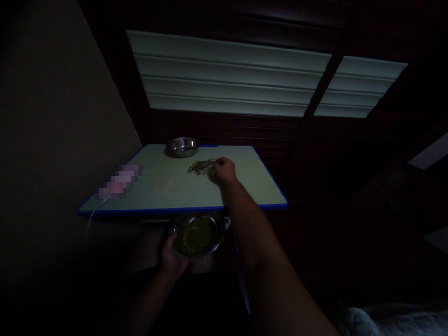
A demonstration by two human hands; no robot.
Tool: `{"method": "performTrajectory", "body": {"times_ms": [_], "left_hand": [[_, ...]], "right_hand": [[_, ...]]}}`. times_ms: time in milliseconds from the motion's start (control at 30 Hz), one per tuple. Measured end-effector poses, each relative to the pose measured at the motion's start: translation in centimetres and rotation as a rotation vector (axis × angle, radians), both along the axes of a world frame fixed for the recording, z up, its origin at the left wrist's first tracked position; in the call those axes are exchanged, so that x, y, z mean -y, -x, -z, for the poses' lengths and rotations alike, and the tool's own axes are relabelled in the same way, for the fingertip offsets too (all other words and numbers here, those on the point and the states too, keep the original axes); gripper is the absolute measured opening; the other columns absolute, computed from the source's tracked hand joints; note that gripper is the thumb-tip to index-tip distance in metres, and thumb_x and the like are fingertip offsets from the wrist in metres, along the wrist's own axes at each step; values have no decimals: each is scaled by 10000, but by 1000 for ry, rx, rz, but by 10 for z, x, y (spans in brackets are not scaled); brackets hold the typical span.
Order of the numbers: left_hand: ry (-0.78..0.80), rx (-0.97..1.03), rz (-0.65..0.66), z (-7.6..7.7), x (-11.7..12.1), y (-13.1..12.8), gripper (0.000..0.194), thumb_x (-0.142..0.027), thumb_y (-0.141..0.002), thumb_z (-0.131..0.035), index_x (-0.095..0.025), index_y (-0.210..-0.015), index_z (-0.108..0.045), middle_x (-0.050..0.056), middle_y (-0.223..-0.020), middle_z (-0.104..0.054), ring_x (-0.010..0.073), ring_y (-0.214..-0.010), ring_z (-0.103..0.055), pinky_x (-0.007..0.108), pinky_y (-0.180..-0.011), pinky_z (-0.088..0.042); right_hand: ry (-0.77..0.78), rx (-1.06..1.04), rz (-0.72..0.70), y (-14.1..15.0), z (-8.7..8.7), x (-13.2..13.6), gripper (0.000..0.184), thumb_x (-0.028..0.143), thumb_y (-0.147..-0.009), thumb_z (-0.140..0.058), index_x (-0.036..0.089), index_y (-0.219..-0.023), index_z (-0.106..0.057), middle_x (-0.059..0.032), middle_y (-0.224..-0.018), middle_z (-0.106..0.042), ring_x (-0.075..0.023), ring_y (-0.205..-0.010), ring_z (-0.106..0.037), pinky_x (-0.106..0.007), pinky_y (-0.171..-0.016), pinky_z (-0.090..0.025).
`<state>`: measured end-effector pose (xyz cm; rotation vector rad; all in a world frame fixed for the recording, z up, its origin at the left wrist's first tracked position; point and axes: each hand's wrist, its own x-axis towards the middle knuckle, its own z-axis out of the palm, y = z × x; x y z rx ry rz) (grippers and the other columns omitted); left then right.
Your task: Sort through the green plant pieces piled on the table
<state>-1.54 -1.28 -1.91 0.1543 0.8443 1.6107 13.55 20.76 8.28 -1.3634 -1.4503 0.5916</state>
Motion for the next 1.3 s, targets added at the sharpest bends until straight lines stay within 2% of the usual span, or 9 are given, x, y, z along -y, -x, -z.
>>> {"method": "performTrajectory", "body": {"times_ms": [167,300,400,567,800,900,1300], "left_hand": [[6,0,11,0,0,0,348,-379,-712,-620,-213,-1006,-703,59,-931,-743,277,-1014,-649,416,-923,-480],[27,5,-8,-2,0,-1,290,-354,-718,-610,-205,-944,-715,62,-889,-745,274,-998,-657,411,-928,-481],[29,16,5,-5,0,0,298,-344,-721,-605,-207,-962,-715,64,-903,-746,273,-1000,-657,412,-929,-481],[-13,5,12,-7,1,0,327,-357,-725,-605,-224,-1005,-709,56,-923,-746,268,-991,-660,409,-911,-489],[-10,-8,17,-1,0,2,323,-385,-704,-625,-206,-956,-717,59,-939,-745,273,-1004,-653,410,-911,-486],[7,-1,28,1,-1,3,318,-389,-705,-626,-202,-944,-721,67,-942,-746,277,-970,-665,421,-895,-495],[-3,8,21,1,-1,2,395,-376,-701,-628,-211,-1052,-698,68,-977,-736,290,-1010,-645,435,-907,-482]], "right_hand": [[12,-32,26,1,-3,2,147,296,-652,-515,182,-677,-604,4,-637,-634,-124,-573,-548,-225,-579,-430],[9,-56,-6,2,-3,3,164,313,-653,-517,181,-689,-607,3,-659,-640,-120,-576,-548,-222,-576,-429],[16,-67,-35,2,-2,3,169,317,-646,-525,180,-692,-613,4,-660,-640,-120,-568,-544,-222,-566,-428],[5,-68,9,1,-1,0,146,297,-640,-535,176,-660,-613,10,-623,-624,-125,-585,-549,-219,-570,-425],[30,-101,-50,3,-2,0,143,291,-639,-547,172,-678,-617,16,-613,-625,-110,-517,-518,-221,-533,-407],[29,-104,-26,3,-2,1,116,279,-620,-555,174,-638,-602,21,-576,-599,-115,-528,-513,-223,-532,-396],[15,-82,-1,2,-3,3,116,270,-606,-530,176,-615,-597,23,-568,-585,-125,-563,-515,-235,-561,-394]]}}
